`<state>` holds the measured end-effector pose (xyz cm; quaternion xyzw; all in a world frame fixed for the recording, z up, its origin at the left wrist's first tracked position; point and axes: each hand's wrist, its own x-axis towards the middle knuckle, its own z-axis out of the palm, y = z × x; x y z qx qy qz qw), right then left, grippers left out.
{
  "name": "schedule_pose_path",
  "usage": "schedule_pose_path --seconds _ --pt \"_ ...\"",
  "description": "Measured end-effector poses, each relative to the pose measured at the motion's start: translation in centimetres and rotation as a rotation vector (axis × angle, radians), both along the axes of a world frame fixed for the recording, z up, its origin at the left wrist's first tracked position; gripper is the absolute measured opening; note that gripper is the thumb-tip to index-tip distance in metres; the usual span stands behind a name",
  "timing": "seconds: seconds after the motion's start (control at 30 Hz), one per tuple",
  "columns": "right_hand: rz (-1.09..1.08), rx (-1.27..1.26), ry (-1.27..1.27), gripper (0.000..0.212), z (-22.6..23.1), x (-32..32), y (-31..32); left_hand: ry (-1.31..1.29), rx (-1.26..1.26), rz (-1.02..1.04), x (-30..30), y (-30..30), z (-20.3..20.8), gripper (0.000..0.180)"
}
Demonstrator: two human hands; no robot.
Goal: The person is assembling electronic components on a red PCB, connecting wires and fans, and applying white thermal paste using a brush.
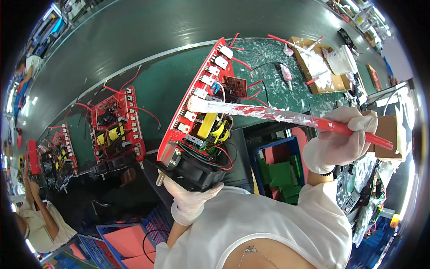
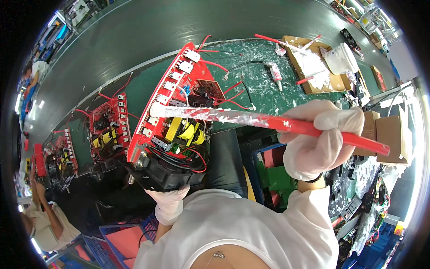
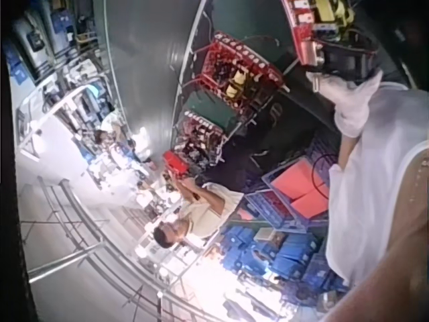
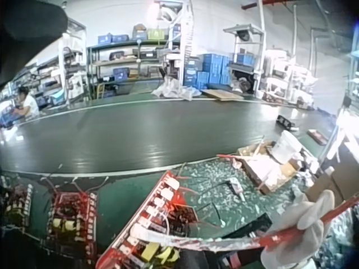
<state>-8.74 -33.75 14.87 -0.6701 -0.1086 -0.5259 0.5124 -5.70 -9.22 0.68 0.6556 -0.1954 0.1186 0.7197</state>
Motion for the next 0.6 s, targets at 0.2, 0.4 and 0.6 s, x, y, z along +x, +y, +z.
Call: schedule_pose_path --seconds 0.2,0.4,0.6 --pt "-0.014 0.068 -0.030 0.016 0.48 -0.08 0.09 0.107 0.006 -0.214 -0.25 0.34 0.75 0.113" --pt "-0.104 0.040 0.000 0.018 0.33 -0.31 -0.02 -0.026 0.137 -0.176 -0.05 0.81 0.50 0.115" --pt "-0.004 0.075 -0.099 0.014 0.63 -0.81 0.02 -0.020 0.187 -0.155 -0.29 0.47 1.09 0.116"
